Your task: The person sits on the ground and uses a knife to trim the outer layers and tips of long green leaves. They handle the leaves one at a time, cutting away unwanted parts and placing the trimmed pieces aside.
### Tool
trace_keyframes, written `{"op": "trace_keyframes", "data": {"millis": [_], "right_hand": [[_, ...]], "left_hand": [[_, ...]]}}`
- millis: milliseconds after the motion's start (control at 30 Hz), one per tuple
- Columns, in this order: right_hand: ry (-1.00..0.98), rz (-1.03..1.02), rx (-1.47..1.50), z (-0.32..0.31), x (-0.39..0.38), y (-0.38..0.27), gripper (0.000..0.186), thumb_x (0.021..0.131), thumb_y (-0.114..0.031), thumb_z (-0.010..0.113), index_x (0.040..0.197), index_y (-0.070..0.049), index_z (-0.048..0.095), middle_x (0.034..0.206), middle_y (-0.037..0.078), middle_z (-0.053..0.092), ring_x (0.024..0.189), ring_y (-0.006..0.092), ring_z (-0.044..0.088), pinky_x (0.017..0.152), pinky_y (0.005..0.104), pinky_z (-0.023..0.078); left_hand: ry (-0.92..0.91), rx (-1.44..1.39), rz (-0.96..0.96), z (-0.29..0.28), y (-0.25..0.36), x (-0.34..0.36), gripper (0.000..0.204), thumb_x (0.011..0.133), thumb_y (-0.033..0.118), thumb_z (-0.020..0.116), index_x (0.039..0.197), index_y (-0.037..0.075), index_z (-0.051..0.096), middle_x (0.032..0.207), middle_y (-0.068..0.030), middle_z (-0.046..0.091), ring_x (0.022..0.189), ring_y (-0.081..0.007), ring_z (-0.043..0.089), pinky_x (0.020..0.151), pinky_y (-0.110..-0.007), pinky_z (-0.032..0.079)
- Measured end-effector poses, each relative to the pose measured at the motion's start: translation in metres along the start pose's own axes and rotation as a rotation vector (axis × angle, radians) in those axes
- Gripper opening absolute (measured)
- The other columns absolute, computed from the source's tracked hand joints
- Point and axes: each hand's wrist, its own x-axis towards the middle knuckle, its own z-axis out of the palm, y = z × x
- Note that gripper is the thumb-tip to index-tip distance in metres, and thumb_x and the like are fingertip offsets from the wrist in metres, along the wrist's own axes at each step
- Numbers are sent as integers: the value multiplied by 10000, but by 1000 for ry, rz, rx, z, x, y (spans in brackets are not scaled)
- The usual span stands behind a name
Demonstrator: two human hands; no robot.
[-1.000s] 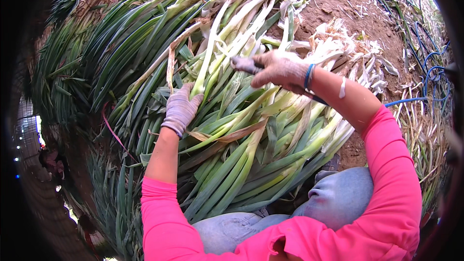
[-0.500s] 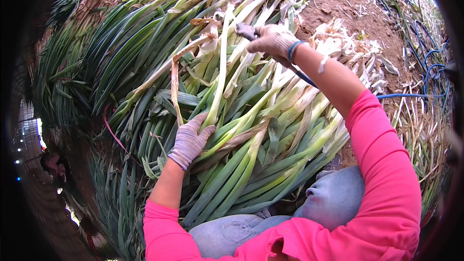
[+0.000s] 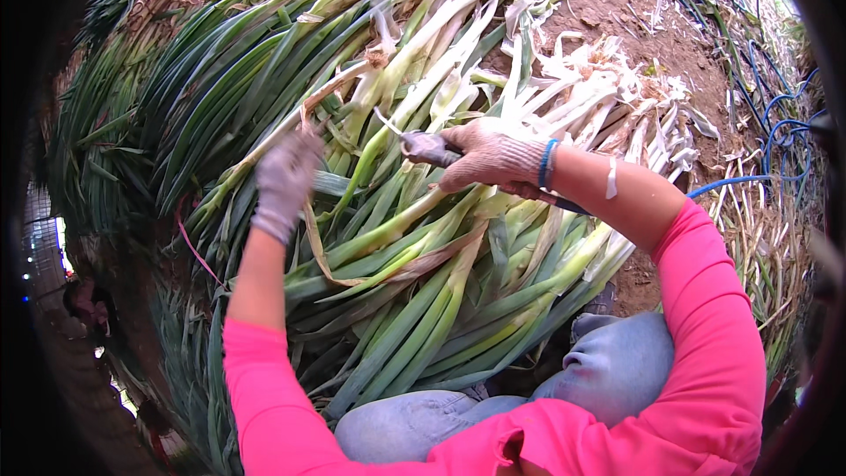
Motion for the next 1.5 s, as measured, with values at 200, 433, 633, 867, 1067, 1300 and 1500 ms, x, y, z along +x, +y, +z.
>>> {"op": "trace_keyframes", "data": {"millis": [200,433,633,867,1067,1300,1500], "right_hand": [[-7,14,-9,4,23,-20,373,762,-375,727,906,-42,638,517,49,548,366,176,537,361,338,454],[140,0,1,-33,33,3,443,766,-428,782,962,-43,688,706,12,619,616,107,572,544,282,461],[365,-11,74,-77,54,40,419,773,-424,785,882,-25,719,668,43,647,545,144,591,549,313,495],[464,27,32,-101,62,55,474,737,-484,766,960,-67,759,842,86,733,768,185,691,749,320,549],[146,-107,29,-33,53,30,387,721,-403,757,773,-26,688,573,59,603,460,170,573,474,340,475],[289,-40,20,-81,47,37,463,715,-455,763,877,-23,727,719,85,685,623,203,636,630,338,520],[423,112,45,-110,50,73,443,746,-437,787,996,-74,745,769,46,687,699,127,637,645,293,520]], "left_hand": [[-119,835,-317,-26,-90,65,752,915,498,651,1533,141,413,1459,-159,536,1353,-333,505,1145,-451,378],[-62,804,-290,-38,-88,44,342,983,375,593,1208,120,626,1130,-197,679,1037,-414,653,913,-516,512],[5,654,-130,-53,-37,32,328,999,359,590,1239,136,619,1044,-207,697,965,-422,662,830,-525,510],[111,360,60,-45,78,76,429,1009,450,572,1133,48,661,782,-236,655,743,-442,651,647,-480,497],[-68,-36,-155,6,116,127,559,952,487,667,1255,19,634,881,-112,702,675,-198,646,636,-334,528],[-379,174,-327,42,58,60,997,786,514,834,1517,7,383,1322,-237,639,1220,-331,625,1075,-389,459],[-260,58,-308,48,57,-12,820,795,266,841,1449,-27,443,1219,-200,690,1102,-297,673,994,-364,501]]}}
